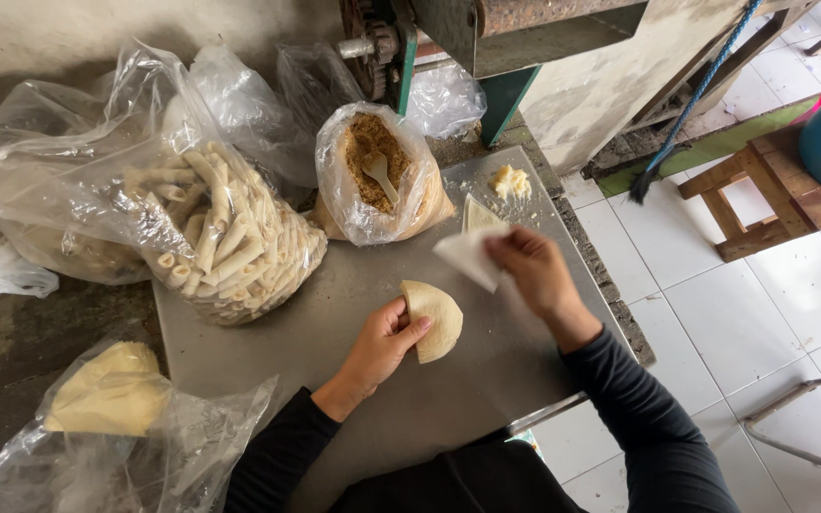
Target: The person folds triangular wrappers into cones, scoops a brown filling into each cone using a small plastic spoon, and seals them into spring rolls. The person places the finished rolls into a plastic bag on the table.
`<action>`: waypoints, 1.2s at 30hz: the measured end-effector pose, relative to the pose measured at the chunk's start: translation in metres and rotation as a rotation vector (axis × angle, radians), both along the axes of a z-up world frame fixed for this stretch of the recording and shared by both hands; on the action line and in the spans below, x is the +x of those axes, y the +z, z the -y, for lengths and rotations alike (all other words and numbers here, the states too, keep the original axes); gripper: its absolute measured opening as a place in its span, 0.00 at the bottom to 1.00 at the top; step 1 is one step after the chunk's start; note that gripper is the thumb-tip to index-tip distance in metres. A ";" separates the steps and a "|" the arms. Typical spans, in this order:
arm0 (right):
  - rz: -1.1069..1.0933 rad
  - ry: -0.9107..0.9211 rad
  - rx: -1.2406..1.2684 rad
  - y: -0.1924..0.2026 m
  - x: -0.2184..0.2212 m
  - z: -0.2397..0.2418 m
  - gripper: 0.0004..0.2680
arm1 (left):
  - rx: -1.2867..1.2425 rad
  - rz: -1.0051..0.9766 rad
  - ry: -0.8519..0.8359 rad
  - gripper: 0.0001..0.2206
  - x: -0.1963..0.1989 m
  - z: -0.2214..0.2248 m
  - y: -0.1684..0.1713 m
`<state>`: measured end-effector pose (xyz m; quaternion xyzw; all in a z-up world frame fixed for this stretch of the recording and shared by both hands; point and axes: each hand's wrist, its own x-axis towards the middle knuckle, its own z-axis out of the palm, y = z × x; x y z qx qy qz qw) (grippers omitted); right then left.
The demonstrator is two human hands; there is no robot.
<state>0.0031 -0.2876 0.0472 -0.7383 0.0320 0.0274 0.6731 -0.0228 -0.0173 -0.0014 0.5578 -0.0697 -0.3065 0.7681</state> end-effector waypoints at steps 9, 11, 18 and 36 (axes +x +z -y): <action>0.626 0.059 -1.052 -0.016 0.017 0.014 0.10 | 0.051 0.029 -0.015 0.15 0.000 -0.001 0.008; 0.665 0.113 -1.108 -0.020 0.015 0.013 0.15 | 0.039 0.020 -0.010 0.15 0.002 0.000 0.006; 0.674 0.127 -1.173 -0.022 0.008 0.011 0.13 | 0.029 0.015 -0.006 0.15 0.002 0.000 -0.001; 0.455 0.574 -0.489 0.044 -0.037 -0.043 0.13 | -0.169 -0.054 -0.164 0.25 0.007 -0.008 0.025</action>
